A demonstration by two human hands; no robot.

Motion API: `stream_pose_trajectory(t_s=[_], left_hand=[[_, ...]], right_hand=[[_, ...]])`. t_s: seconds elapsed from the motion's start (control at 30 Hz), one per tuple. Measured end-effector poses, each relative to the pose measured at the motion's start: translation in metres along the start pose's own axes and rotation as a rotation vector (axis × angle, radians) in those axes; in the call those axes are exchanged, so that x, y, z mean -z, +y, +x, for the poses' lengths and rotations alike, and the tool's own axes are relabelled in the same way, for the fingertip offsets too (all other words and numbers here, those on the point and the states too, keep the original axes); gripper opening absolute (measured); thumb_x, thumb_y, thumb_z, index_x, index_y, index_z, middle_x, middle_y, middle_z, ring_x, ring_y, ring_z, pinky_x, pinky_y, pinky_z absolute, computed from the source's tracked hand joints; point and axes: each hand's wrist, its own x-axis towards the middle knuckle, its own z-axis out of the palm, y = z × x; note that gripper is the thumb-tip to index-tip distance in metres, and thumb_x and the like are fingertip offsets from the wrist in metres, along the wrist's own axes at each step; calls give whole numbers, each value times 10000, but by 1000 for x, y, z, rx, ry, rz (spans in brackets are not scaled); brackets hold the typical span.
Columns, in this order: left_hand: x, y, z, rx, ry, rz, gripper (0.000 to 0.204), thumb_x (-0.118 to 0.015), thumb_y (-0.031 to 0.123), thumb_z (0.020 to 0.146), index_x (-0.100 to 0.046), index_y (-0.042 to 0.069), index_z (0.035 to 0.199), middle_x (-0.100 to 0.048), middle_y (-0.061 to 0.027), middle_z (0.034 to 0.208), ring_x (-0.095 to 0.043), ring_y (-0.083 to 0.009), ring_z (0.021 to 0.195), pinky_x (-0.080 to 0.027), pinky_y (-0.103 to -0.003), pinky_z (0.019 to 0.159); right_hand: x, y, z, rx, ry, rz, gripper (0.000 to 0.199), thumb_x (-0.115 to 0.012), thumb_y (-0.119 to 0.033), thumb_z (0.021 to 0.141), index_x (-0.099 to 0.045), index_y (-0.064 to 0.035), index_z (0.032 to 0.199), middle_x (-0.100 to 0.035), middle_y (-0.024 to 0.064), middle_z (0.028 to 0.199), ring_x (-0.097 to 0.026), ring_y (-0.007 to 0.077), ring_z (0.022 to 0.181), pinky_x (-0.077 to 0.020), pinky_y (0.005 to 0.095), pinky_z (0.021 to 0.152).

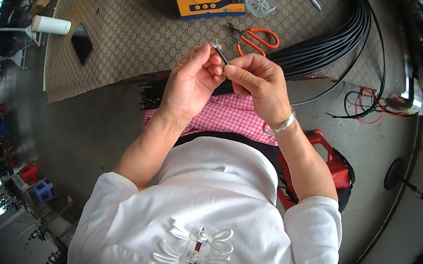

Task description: The person is stripping the insulation off the ends of electrical wires using a machine and bundling them together.

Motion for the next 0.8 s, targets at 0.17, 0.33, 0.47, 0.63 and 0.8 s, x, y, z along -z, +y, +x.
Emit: stream_pose_trajectory(t_s=[0.17, 0.33, 0.47, 0.63, 0.8], left_hand=[[0, 5, -2, 38, -6, -6, 242, -500, 273, 900, -579, 44, 895, -564, -28, 759, -500, -117, 675, -422, -255, 650], [1, 13, 0, 124, -46, -11, 255, -504, 278, 896, -575, 33, 887, -566, -38, 747, -507, -126, 671, -415, -258, 617], [1, 17, 4, 184, -42, -14, 236, -513, 265, 891, -576, 41, 846, -562, -36, 715, -507, -130, 654, -411, -256, 585], [-2, 18, 7, 235, -34, -45, 211, -523, 241, 888, -572, 48, 819, -559, -35, 705, -508, -130, 651, -415, -256, 582], [-2, 15, 7, 264, -22, -119, 227, -521, 258, 890, -571, 45, 829, -561, -41, 726, -512, -133, 659, -421, -257, 597]], right_hand=[[4, 0, 0, -6, -17, -44, 105, -621, -104, 821, -589, -4, 828, -546, -1, 666, -448, 54, 544, -347, 180, 485], [5, -3, -2, -26, -10, -96, 148, -586, -158, 851, -592, -11, 848, -501, -27, 634, -408, 42, 540, -304, 176, 488], [7, -3, -2, -38, -23, -110, 182, -567, -190, 864, -592, -10, 862, -485, -32, 623, -400, 43, 537, -299, 184, 494], [10, -4, 0, -66, -52, -42, 192, -554, -195, 869, -586, -6, 870, -495, -18, 634, -405, 55, 540, -311, 190, 501], [11, -6, 1, -117, -82, 73, 187, -552, -185, 868, -578, 0, 859, -504, -1, 646, -409, 69, 540, -319, 194, 499]])
